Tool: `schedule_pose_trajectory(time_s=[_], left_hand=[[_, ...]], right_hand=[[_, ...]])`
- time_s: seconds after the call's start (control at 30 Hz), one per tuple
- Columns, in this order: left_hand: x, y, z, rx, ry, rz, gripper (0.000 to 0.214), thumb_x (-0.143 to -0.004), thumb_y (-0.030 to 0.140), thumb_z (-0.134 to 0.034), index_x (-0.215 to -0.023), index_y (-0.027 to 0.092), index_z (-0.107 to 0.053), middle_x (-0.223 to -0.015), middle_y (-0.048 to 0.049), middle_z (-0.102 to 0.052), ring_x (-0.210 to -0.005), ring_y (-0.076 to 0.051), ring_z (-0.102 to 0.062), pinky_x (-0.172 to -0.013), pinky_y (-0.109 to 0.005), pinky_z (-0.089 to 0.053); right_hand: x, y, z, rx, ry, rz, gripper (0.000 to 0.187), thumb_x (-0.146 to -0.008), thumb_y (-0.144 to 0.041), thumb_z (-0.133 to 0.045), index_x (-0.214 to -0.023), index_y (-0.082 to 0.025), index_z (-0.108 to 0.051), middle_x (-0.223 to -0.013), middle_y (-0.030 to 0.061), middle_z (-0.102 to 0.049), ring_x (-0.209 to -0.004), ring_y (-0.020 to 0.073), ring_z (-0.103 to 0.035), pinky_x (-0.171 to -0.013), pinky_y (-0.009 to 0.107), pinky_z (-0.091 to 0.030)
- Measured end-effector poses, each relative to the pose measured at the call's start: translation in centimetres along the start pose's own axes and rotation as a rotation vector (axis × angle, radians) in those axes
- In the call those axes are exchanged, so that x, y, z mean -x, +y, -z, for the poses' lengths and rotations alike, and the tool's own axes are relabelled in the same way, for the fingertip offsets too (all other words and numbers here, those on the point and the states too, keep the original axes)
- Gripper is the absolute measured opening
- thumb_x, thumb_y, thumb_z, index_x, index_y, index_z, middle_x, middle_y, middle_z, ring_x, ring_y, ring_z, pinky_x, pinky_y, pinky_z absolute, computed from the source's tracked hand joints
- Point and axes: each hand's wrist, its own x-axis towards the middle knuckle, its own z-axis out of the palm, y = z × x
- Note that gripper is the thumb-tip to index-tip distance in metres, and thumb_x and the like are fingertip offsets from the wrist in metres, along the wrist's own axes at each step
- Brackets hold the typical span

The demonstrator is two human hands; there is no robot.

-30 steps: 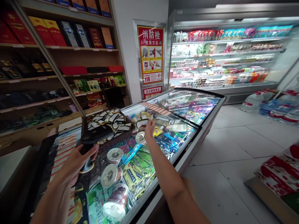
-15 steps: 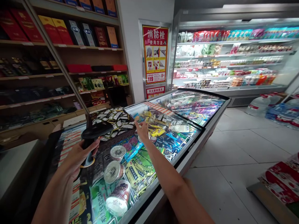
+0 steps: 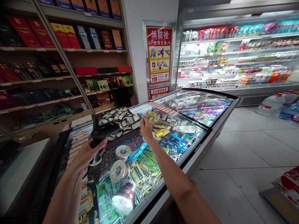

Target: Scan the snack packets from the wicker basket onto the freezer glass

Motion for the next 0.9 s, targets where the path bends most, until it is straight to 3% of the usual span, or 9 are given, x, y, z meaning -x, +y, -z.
schedule_pose_trajectory(time_s=[0.07, 0.13, 0.33, 0.7, 0.83, 0.9], left_hand=[[0.2, -0.1, -0.1, -0.003, -0.005, -0.017, 0.054, -0.054, 0.062, -0.084, -0.077, 0.017, -0.064, -0.056, 0.0051, -0.055, -0.05, -0.01, -0.046, -0.047, -0.022, -0.03], [0.3, -0.2, -0.3, -0.008, -0.013, -0.038, 0.051, -0.056, 0.06, -0.084, -0.076, 0.017, -0.063, -0.058, 0.0046, -0.055, -0.051, -0.01, -0.046, -0.049, -0.022, -0.031], [0.2, -0.3, -1.2, -0.066, -0.061, -0.015, 0.049, -0.061, 0.062, -0.08, -0.071, 0.018, -0.059, -0.056, 0.0043, -0.053, -0.052, -0.01, -0.044, -0.048, -0.023, -0.03], [0.3, -0.2, -1.7, -0.089, -0.087, -0.009, 0.049, -0.061, 0.062, -0.079, -0.063, 0.02, -0.054, -0.054, 0.0058, -0.051, -0.049, -0.009, -0.04, -0.047, -0.023, -0.028], [0.2, -0.2, -1.6, -0.074, -0.088, -0.03, 0.048, -0.062, 0.061, -0.08, -0.068, 0.019, -0.056, -0.054, 0.0057, -0.052, -0.051, -0.01, -0.041, -0.049, -0.022, -0.03], [0.1, -0.3, -1.5, -0.069, -0.082, -0.044, 0.048, -0.062, 0.06, -0.08, -0.07, 0.019, -0.058, -0.055, 0.0053, -0.053, -0.053, -0.01, -0.044, -0.051, -0.022, -0.031]], right_hand=[[-0.1, 0.0, 0.6, -0.13, 0.013, -0.116, 0.036, -0.089, -0.059, -0.052, -0.084, -0.024, -0.055, -0.073, -0.0004, -0.051, -0.071, 0.0183, -0.057, -0.071, 0.035, -0.052], [-0.3, 0.0, 1.1, -0.205, 0.033, -0.174, 0.037, -0.086, -0.061, -0.054, -0.085, -0.024, -0.055, -0.068, -0.0025, -0.047, -0.063, 0.0162, -0.053, -0.064, 0.033, -0.052], [-0.5, -0.2, 1.6, -0.206, 0.103, -0.125, 0.037, -0.083, -0.06, -0.058, -0.079, -0.023, -0.056, -0.066, -0.0024, -0.047, -0.068, 0.0168, -0.054, -0.067, 0.031, -0.051], [-0.4, 0.2, 1.4, -0.171, 0.068, -0.115, 0.039, -0.084, -0.062, -0.058, -0.077, -0.023, -0.058, -0.057, -0.0022, -0.05, -0.068, 0.019, -0.059, -0.066, 0.03, -0.048], [-0.9, 1.3, 1.3, -0.215, 0.088, -0.175, 0.039, -0.083, -0.062, -0.057, -0.083, -0.022, -0.06, -0.059, -0.0027, -0.052, -0.06, 0.0167, -0.057, -0.059, 0.029, -0.049], [-1.5, 2.3, 1.7, -0.23, 0.182, -0.247, 0.038, -0.084, -0.06, -0.055, -0.087, -0.022, -0.059, -0.061, -0.003, -0.052, -0.056, 0.0154, -0.056, -0.055, 0.028, -0.05]])
